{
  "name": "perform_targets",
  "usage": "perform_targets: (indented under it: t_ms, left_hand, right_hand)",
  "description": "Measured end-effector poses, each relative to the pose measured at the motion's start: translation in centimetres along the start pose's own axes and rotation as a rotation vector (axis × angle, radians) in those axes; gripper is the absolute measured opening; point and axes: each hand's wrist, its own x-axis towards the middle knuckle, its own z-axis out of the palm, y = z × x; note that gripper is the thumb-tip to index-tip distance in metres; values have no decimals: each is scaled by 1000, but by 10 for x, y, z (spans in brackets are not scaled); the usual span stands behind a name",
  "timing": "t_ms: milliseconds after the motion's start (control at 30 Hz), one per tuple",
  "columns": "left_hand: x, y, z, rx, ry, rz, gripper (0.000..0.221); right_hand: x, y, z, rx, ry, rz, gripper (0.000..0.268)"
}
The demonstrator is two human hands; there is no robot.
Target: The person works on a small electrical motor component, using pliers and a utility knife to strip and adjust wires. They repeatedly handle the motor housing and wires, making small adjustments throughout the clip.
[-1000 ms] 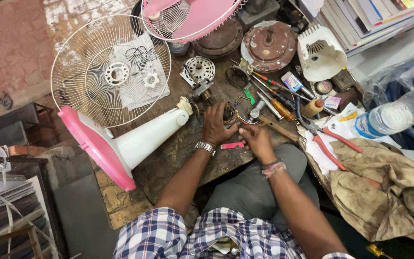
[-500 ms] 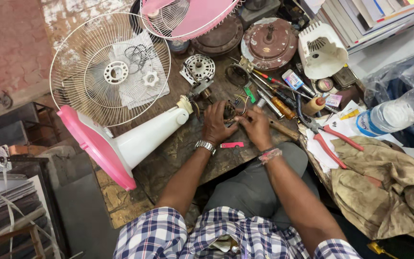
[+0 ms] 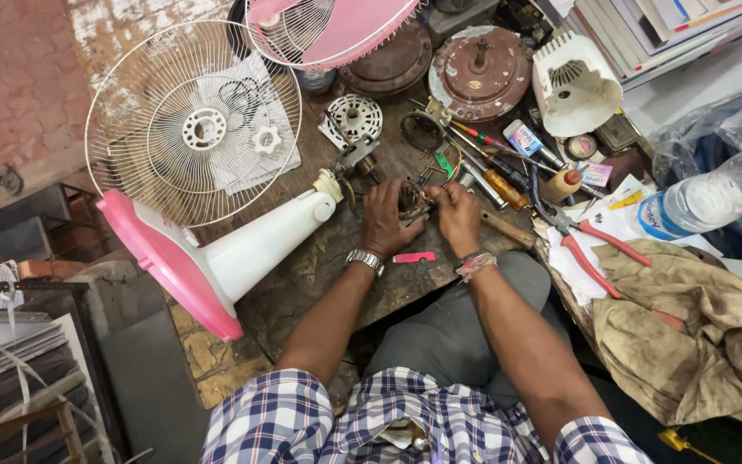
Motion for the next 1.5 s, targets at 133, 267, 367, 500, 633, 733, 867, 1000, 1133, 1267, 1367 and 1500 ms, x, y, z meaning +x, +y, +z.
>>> perform_targets:
  t_ms: [133, 267, 367, 500, 633, 733, 867, 1000, 1133, 1267, 1367, 1500]
  left_hand:
    - [-1, 1, -1, -4, -27, -2, 85]
    - [2, 9, -10, 67, -56, 15, 85]
    - [-3, 13, -12, 182, -14, 175, 75]
    - [-4, 13, -12, 194, -66, 261, 58]
    - [-8, 7, -7, 170, -36, 272, 50]
    - [-8, 3, -4, 126, -1, 262, 42]
    - [-8, 5, -5, 153, 6, 269, 46]
    - [-6, 11, -8, 206, -1, 281, 49]
    - [-4, 14, -12, 164, -41, 229, 57]
    - [-5, 14, -13, 141, -52, 220, 59]
    - [-5, 15, -15, 146, -19, 260, 54]
    - [-7, 14, -13, 187, -32, 290, 52]
  right_hand:
    - [6, -2, -11, -34, -95, -2, 22]
    - [5, -10, -28, -198, -131, -202, 24]
    - [-11, -9, -34, -306, -26, -361, 22]
    - [-15, -12, -30, -351, 27, -299, 24]
    - [-17, -13, -30, -368, 29, -270, 23]
    - [-17, -14, -30, -388, 22, -228, 24]
    - [-19, -15, -30, -373, 10, -222, 23]
    - [-20, -16, -30, -399, 10, -238, 21]
    - [-20, -19, -30, -407, -10, -220, 21]
    - [-23, -19, -30, -380, -23, -219, 20]
    - [-21, -19, -29, -382, -20, -219, 19]
    - [-21, -17, -29, -411, -22, -219, 18]
